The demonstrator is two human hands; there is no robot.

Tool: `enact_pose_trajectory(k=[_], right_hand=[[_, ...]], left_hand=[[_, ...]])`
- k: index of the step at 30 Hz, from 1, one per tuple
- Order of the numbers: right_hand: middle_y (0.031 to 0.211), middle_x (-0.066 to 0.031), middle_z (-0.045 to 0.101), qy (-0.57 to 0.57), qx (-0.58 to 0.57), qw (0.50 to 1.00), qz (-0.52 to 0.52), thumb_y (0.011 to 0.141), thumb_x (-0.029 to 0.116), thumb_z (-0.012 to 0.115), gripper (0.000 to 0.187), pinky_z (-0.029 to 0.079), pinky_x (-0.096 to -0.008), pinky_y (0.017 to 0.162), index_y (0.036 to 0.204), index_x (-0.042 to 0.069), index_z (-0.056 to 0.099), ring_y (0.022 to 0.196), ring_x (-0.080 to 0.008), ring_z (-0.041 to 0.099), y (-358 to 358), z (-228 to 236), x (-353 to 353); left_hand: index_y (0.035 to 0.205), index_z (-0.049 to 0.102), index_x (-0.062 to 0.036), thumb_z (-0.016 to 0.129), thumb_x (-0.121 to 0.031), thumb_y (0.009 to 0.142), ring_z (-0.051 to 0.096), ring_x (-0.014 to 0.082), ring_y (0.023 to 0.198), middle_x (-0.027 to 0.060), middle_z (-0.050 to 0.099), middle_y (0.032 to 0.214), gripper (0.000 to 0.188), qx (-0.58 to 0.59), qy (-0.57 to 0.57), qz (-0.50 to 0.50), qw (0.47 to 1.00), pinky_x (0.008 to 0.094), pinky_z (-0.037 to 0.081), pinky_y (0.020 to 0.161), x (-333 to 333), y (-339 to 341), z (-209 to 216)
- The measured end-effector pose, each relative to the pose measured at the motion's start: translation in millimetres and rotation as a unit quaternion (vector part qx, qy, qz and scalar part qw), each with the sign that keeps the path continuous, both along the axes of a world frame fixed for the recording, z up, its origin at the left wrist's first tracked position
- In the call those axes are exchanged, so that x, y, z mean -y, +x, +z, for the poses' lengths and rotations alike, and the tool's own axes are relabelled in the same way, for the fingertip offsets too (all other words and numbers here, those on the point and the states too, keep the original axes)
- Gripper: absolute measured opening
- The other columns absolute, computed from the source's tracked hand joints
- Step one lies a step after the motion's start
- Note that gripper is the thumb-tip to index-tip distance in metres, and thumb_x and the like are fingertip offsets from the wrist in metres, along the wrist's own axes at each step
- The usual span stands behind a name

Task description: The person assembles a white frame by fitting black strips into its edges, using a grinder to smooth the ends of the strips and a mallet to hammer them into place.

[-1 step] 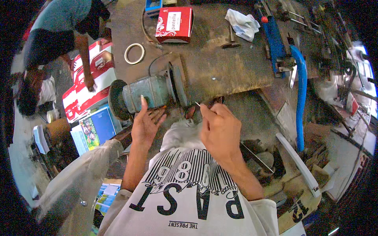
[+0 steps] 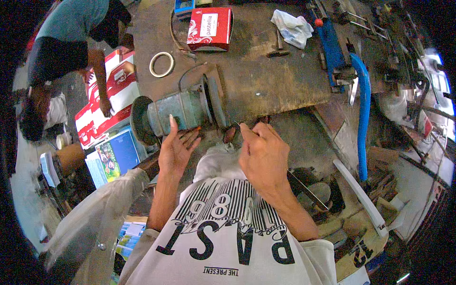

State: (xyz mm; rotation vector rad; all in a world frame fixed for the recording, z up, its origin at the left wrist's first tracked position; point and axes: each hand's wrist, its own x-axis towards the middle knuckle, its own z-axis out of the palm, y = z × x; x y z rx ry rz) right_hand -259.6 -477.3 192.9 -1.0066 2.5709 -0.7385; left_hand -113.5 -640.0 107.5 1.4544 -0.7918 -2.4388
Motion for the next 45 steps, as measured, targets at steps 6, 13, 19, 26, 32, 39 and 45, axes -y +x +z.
enact_pose_trajectory(k=[6,13,19,26,32,39,45], right_hand=[[0.082,-0.0118,0.060,0.025,-0.024,0.999,-0.013,0.075,0.005,0.065,0.031,0.052,-0.0397,0.069,0.105,0.000,0.070,0.082,-0.0293,0.063,9,-12,19],[0.083,-0.0137,0.062,0.029,-0.022,0.999,-0.020,0.076,0.007,0.064,0.030,0.053,-0.0427,0.065,0.104,-0.002,0.069,0.082,-0.0302,0.064,18,-13,30],[0.083,-0.0157,0.061,0.050,-0.031,0.998,-0.035,0.076,0.006,0.064,0.029,0.052,-0.0438,0.064,0.103,-0.003,0.069,0.081,-0.0327,0.063,24,-13,38],[0.083,-0.0164,0.060,0.054,-0.038,0.997,-0.035,0.074,0.005,0.064,0.029,0.052,-0.0435,0.063,0.101,-0.005,0.067,0.081,-0.0342,0.063,29,-14,42],[0.089,-0.0143,0.060,0.083,-0.040,0.995,-0.028,0.071,0.006,0.066,0.036,0.053,-0.0428,0.066,0.106,-0.003,0.066,0.087,-0.0318,0.063,34,-18,39],[0.085,-0.0096,0.059,0.003,-0.004,1.000,0.018,0.071,0.003,0.067,0.034,0.052,-0.0389,0.064,0.105,0.002,0.068,0.081,-0.0279,0.062,32,-5,6],[0.072,-0.0015,0.057,-0.196,0.369,0.908,-0.031,0.088,0.003,0.069,0.031,0.038,-0.0223,0.059,0.119,0.004,0.069,0.066,-0.0054,0.049,-11,48,-23]], left_hand=[[0.145,0.028,0.0068,0.055,-0.055,0.094,0.039,0.0356,0.134,0.0268,0.041,0.143,0.084,-0.019,0.016,-0.005,1.000,0.0462,0.030,0.112,5,3,-1],[0.146,0.028,0.0049,0.055,-0.053,0.095,0.039,0.0355,0.134,0.0266,0.040,0.143,0.081,-0.025,0.044,0.005,0.999,0.0465,0.030,0.112,7,4,-1],[0.145,0.030,0.0033,0.057,-0.052,0.094,0.039,0.0351,0.134,0.0250,0.040,0.144,0.080,-0.014,0.030,-0.005,0.999,0.0475,0.030,0.111,7,3,-3],[0.144,0.036,0.0013,0.068,-0.042,0.090,0.042,0.0319,0.130,0.0168,0.045,0.139,0.076,-0.035,0.060,0.028,0.997,0.0478,0.036,0.106,7,6,-8],[0.142,0.036,0.0020,0.069,-0.045,0.089,0.042,0.0320,0.129,0.0188,0.045,0.138,0.078,-0.026,0.055,0.012,0.998,0.0488,0.037,0.105,8,5,-6],[0.141,0.035,0.0044,0.064,-0.055,0.089,0.039,0.0341,0.133,0.0242,0.045,0.137,0.084,-0.014,0.020,-0.006,1.000,0.0490,0.033,0.109,3,-4,5],[0.143,0.027,0.0091,0.065,-0.058,0.087,0.033,0.0372,0.138,0.0300,0.035,0.144,0.095,-0.019,0.014,-0.023,0.999,0.0491,0.031,0.112,6,3,2]])
